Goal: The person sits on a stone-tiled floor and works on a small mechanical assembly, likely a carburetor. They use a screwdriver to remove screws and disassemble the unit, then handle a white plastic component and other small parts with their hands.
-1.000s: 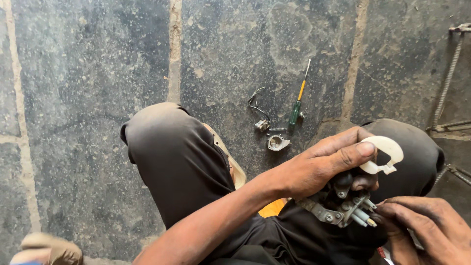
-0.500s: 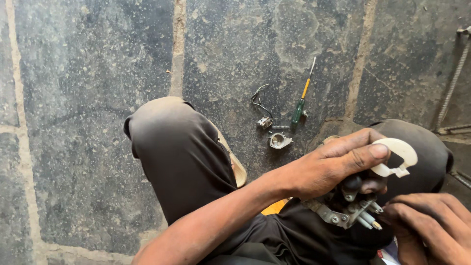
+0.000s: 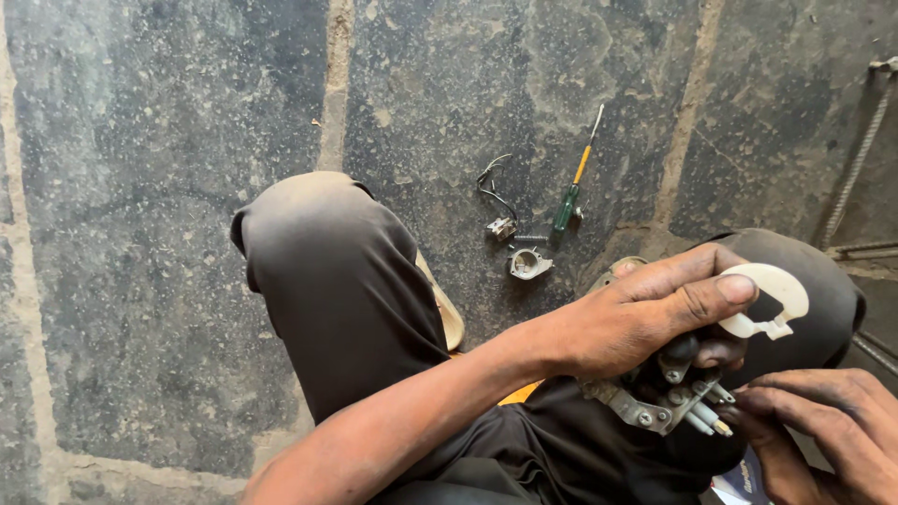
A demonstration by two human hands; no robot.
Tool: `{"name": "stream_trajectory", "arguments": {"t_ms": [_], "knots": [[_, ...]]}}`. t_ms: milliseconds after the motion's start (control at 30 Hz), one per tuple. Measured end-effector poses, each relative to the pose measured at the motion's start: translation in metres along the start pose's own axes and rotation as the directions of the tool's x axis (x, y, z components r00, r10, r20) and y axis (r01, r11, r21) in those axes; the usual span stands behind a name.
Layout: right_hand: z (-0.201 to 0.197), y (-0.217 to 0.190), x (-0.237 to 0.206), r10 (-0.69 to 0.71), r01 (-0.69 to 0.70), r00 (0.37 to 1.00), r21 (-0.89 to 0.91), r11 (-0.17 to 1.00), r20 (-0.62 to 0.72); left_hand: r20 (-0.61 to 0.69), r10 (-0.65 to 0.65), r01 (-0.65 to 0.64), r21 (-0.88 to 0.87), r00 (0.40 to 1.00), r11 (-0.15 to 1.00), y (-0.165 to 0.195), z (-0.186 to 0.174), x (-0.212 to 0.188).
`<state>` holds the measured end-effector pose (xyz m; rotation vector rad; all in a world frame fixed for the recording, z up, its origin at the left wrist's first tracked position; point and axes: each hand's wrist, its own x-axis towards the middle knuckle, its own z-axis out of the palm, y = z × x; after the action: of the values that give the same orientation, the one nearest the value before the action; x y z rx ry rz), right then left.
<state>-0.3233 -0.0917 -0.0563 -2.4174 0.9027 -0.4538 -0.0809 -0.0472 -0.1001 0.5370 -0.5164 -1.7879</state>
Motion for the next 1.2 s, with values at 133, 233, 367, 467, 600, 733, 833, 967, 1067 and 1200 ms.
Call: {"name": "stream_trajectory", "arguments": {"t_ms": [133, 233, 367, 467, 600, 733, 833, 967, 1067, 1200], "knots": [[-0.005, 0.003, 0.005, 0.04, -0.043, 0.993, 0.029, 0.999, 0.109, -0.007, -0.042, 0.042, 0.007, 0.999, 0.999, 0.004, -0.001, 0.001], [-0.006, 0.003, 0.005, 0.109, -0.114, 0.988, 0.036, 0.993, 0.112, 0.017, -0.002, 0.003, -0.039, 1.0, 0.999, 0.006, 0.001, -0.002], [-0.005, 0.005, 0.001, 0.11, -0.112, 0.99, 0.021, 0.993, 0.093, -0.028, -0.007, 0.009, 0.09, 1.0, 0.996, 0.008, 0.002, -0.002], [-0.005, 0.01, -0.001, 0.072, -0.073, 0.995, 0.016, 0.997, 0.073, -0.047, -0.029, 0.034, 0.117, 0.998, 0.993, 0.005, 0.001, 0.0], [-0.01, 0.016, 0.004, 0.118, -0.131, 0.985, 0.111, 0.985, 0.123, -0.013, -0.004, 0.004, 0.022, 1.0, 1.0, 0.0, 0.0, 0.003], [-0.004, 0.012, 0.012, 0.218, -0.218, 0.976, 0.192, 0.957, 0.023, -0.042, -0.064, 0.062, -0.038, 0.997, 0.997, -0.001, 0.0, 0.002], [0.006, -0.001, 0.019, 0.247, -0.228, 0.963, 0.164, 0.96, -0.107, -0.09, -0.086, 0.092, 0.074, 0.992, 0.993, 0.006, 0.002, 0.0], [0.008, -0.025, 0.029, 0.24, -0.232, 0.958, 0.071, 0.97, -0.159, -0.098, -0.018, 0.051, 0.345, 0.995, 0.937, 0.015, 0.004, 0.0], [0.009, -0.036, 0.038, 0.183, -0.183, 0.968, 0.014, 0.983, -0.172, -0.087, -0.017, 0.046, 0.342, 0.996, 0.938, 0.016, 0.003, -0.001], [0.018, -0.033, 0.036, 0.144, -0.135, 0.961, 0.055, 0.989, -0.234, -0.005, -0.003, 0.004, 0.24, 1.0, 0.971, 0.012, 0.002, -0.001]]}}
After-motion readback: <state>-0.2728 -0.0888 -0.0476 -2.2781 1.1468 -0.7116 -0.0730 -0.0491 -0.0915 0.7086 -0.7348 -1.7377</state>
